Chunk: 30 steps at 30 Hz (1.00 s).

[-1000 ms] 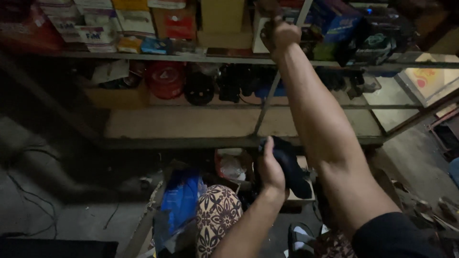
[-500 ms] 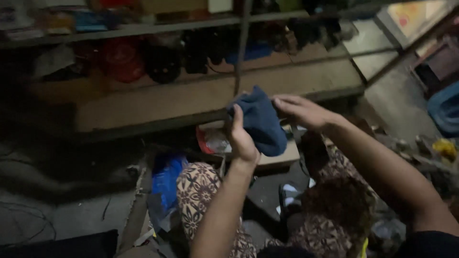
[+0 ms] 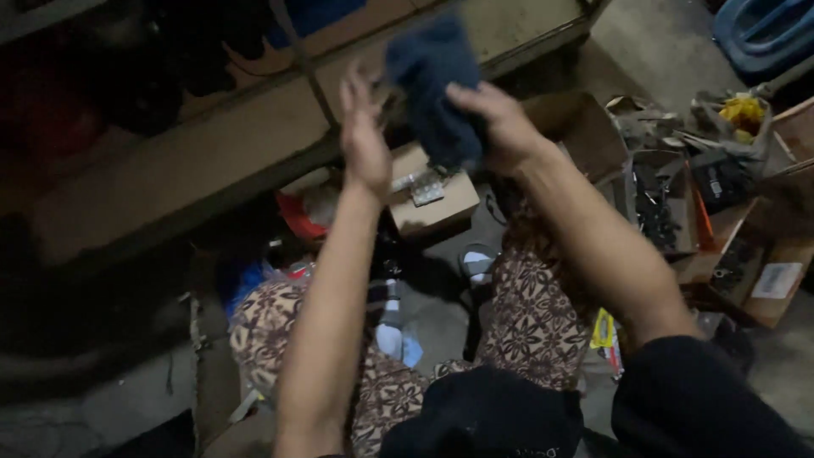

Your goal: The person sits on the floor and wipes several small packaged items with a blue cloth. They handle a blister pack and a small box, wiping each side, then place them on a shelf. The person repeats this process with additional items.

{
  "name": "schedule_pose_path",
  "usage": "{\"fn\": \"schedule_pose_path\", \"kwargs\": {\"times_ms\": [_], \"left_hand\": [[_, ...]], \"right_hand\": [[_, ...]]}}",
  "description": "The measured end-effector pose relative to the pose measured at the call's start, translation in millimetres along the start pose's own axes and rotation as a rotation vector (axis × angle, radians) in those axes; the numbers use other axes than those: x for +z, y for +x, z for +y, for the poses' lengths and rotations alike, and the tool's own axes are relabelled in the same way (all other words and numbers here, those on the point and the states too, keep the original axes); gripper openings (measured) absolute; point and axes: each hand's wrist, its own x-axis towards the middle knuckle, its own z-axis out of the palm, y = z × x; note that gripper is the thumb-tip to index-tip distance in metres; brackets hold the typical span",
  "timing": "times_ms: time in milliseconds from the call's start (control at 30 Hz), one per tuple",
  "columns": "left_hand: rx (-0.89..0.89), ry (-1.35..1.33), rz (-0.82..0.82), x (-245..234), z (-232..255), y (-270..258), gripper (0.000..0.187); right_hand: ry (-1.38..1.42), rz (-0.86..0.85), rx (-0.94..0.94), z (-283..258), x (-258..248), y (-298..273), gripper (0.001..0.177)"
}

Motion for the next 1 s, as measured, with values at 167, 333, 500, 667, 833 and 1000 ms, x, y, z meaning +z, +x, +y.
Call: {"fn": "schedule_pose_path", "kwargs": {"times_ms": [167,333,500,667,833,1000], "left_hand": [[-0.190,0.081,0.203,-14.0,-26.5,28.3,0.078],[-0.120,0.862,0.082,-37.0,-121.5,11.1,0.059],[-0.410,1.316,-0.389,-19.8,-167.1,-8.5,0.060],[-0.336,1.641,-0.721,-20.9,-233.3,-15.6,0.087],[-0.280,1.681,-0.735,-42.3,-273.8,-23.6,0.085],[-0.375,1.495,-0.729,-63.6,-260.0,-12.6,0.055]], "right_hand": [[-0.129,0.318,-0.350,-16.6,-49.2,-6.3,0.042],[-0.144,0.310,-0.565,-13.9,-62.9,-9.7,0.038],[-0.154,0.301,-0.592,-11.6,-74.3,-1.1,0.036],[-0.099,0.307,-0.566,-21.0,-53.3,-11.1,0.034],[-0.047,0.352,-0.535,-21.4,-46.7,-11.4,0.034],[-0.095,0.305,-0.532,-15.4,-48.7,-5.5,0.034]]}}
